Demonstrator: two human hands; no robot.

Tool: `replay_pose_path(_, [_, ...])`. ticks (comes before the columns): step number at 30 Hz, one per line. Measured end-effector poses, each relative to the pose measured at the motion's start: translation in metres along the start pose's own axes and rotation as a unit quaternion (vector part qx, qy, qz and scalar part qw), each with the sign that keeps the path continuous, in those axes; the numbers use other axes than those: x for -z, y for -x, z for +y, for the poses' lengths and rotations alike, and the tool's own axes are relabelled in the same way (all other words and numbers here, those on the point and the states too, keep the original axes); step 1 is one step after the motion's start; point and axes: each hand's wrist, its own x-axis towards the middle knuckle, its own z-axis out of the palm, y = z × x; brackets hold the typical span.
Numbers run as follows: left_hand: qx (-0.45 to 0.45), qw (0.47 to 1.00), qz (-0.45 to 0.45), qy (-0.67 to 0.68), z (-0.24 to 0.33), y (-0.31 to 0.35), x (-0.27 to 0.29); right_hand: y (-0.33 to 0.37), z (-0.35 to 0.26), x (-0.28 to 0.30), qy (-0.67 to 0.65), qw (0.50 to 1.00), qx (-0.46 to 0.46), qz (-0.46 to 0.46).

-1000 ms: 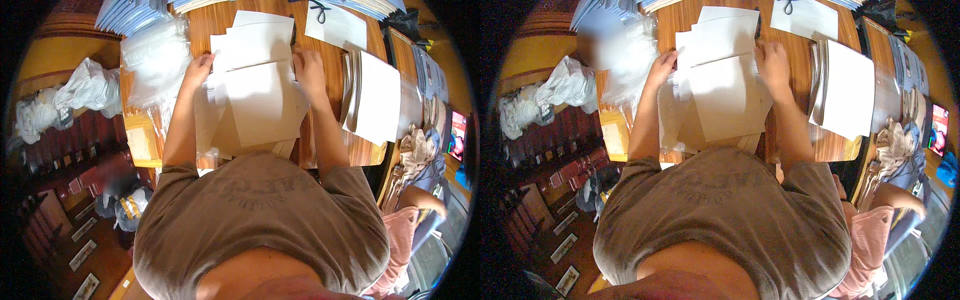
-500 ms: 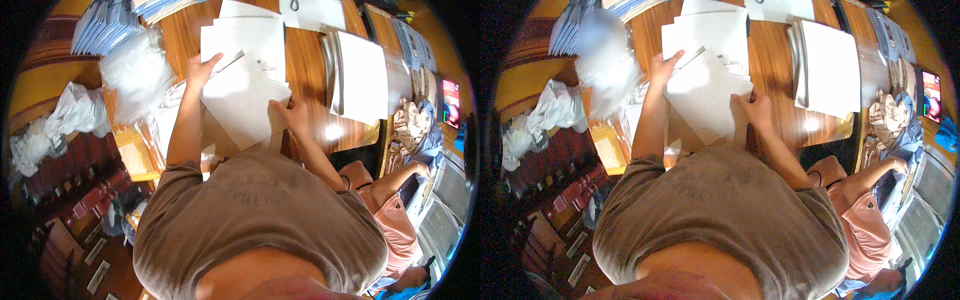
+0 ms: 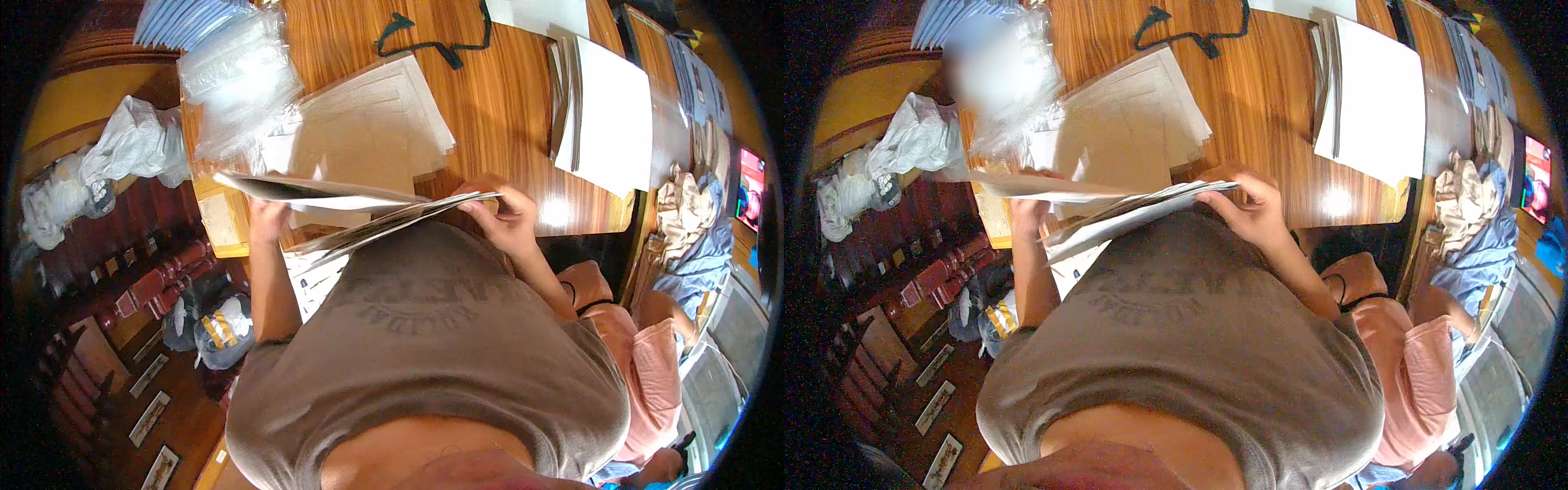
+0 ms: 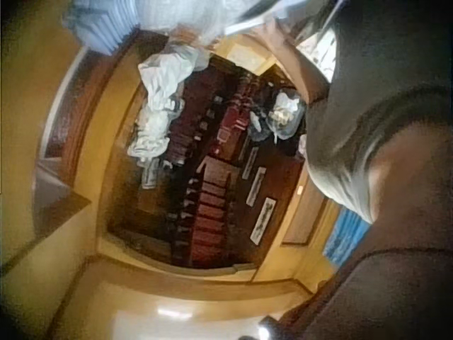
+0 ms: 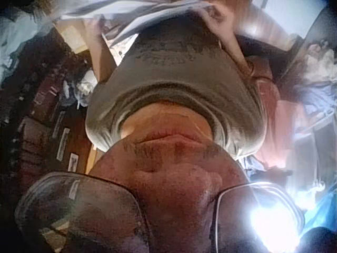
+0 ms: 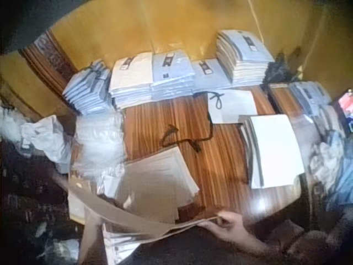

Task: The person organizes stacks of paper sheets on a table and places them into plastic sleeves by hand.

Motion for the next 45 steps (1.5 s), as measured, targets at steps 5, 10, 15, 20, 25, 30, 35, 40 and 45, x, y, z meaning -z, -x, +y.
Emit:
replay_pose_path(5, [0.031, 0.968, 0.228, 0.103, -0.029, 0.044, -0.118, 0.001, 0.005, 0.007, 0.083, 0.996, 0.024, 0.021])
replay_pose_path(10, [-0.056, 0.995, 0.061, -0.058, -0.013, 0.046, -0.178, 0.004, 0.014, 0.016, -0.039, 0.979, -0.202, -0.009])
replay_pose_path(15, [-0.176, 0.979, 0.007, -0.104, 0.041, 0.005, -0.208, -0.003, -0.032, 0.025, -0.08, 0.996, 0.036, -0.002])
replay_pose_path(20, [-0.307, 0.947, 0.012, -0.096, 0.039, -0.036, -0.214, -0.013, -0.008, 0.043, -0.084, 0.995, 0.045, 0.029])
replay_pose_path(25, [-0.323, 0.936, -0.03, -0.133, 0.021, -0.062, -0.233, -0.009, -0.005, 0.047, 0.005, 1.0, 0.022, -0.011])
replay_pose_path(30, [-0.302, 0.934, -0.002, -0.189, -0.005, -0.089, -0.233, -0.01, 0.012, 0.048, 0.11, 0.989, 0.072, 0.069])
replay_pose_path(35, [-0.395, 0.914, -0.068, -0.064, 0.062, -0.096, -0.26, -0.033, -0.053, 0.041, 0.007, 0.974, 0.183, 0.131])
replay_pose_path(40, [-0.335, 0.942, -0.006, -0.009, -0.006, -0.122, -0.239, -0.034, 0.035, 0.066, -0.067, 0.994, 0.047, 0.077])
replay_pose_path(45, [-0.381, 0.922, 0.046, -0.049, -0.022, -0.151, -0.248, -0.05, 0.042, 0.054, 0.077, 0.989, 0.05, 0.119])
